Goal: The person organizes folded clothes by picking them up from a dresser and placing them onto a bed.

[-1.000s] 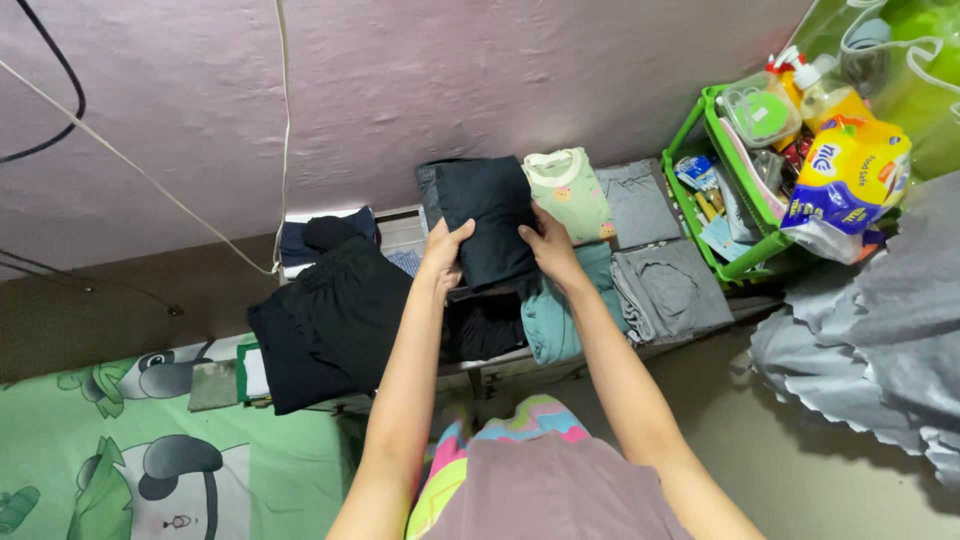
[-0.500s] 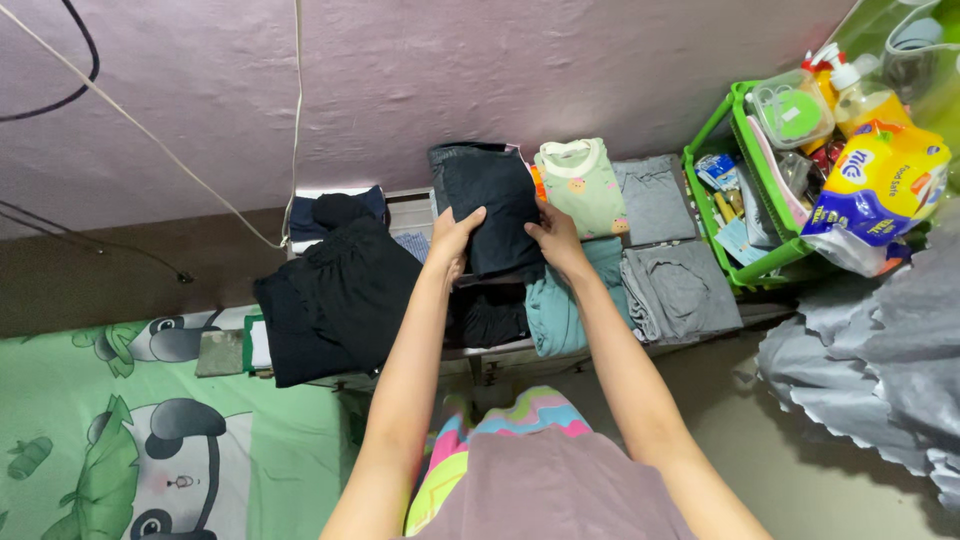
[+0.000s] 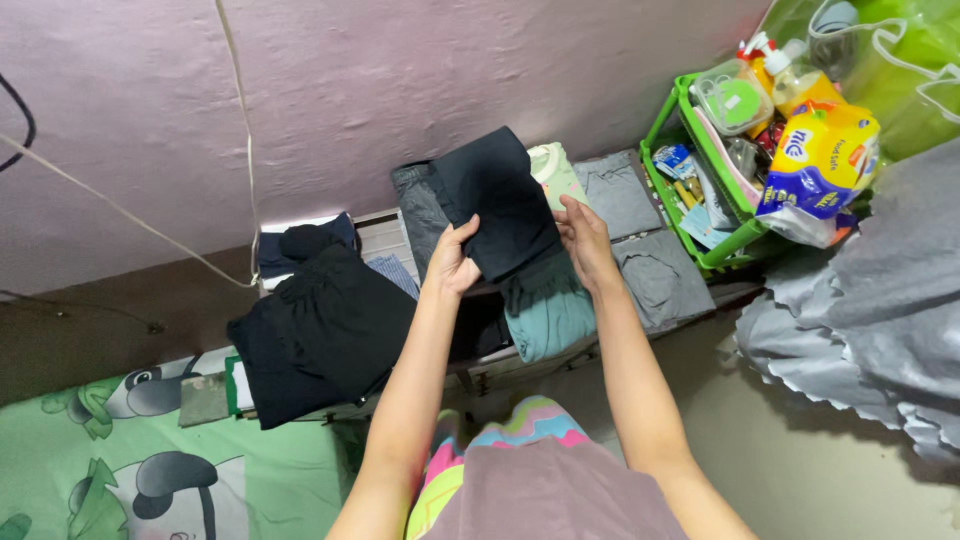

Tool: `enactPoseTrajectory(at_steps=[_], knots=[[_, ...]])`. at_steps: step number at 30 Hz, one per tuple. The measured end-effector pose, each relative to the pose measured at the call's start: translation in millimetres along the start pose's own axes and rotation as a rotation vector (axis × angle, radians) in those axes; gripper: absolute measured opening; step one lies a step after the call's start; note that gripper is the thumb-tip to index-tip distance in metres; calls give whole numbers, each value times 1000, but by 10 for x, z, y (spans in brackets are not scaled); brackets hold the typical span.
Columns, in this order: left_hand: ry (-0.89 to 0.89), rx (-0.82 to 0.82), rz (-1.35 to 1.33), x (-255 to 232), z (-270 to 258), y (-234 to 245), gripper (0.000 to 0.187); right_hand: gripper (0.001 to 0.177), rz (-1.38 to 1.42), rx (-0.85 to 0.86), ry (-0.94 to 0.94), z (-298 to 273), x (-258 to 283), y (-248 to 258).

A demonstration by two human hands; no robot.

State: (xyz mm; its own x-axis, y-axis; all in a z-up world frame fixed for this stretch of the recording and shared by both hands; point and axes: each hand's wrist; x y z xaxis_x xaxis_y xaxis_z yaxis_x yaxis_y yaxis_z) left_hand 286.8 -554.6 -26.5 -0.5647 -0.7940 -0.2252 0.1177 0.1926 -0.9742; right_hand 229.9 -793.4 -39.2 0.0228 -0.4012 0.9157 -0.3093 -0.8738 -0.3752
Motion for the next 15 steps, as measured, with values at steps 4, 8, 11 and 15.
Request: enactPoseTrajectory(at_steps=[4,8,11,15], knots=[[92,63,-153,240,165,-69,37,54,-21,-27,74,176,-219,622],[40,13,-152,423,294,33,33,50,129,-210,13,513,-319,1457],[25,-35,-163,534,313,109,29,62,329,-297,-147,673,-287,1849],[-22,-37,-160,612,372,45,31,89,505,-293,-357,842,-252,1997]])
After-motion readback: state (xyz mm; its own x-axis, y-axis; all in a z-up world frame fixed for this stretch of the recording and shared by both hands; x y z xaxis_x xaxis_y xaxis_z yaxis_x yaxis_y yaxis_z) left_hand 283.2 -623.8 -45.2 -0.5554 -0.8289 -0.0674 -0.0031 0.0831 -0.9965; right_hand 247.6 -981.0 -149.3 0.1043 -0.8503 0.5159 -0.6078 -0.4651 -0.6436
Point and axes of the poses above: each hand's wrist, its own z-axis towards the middle knuckle, its own y-axis out of the back of the hand, x = y × z, and after that the axes turned 1 degree about -z, right-handed
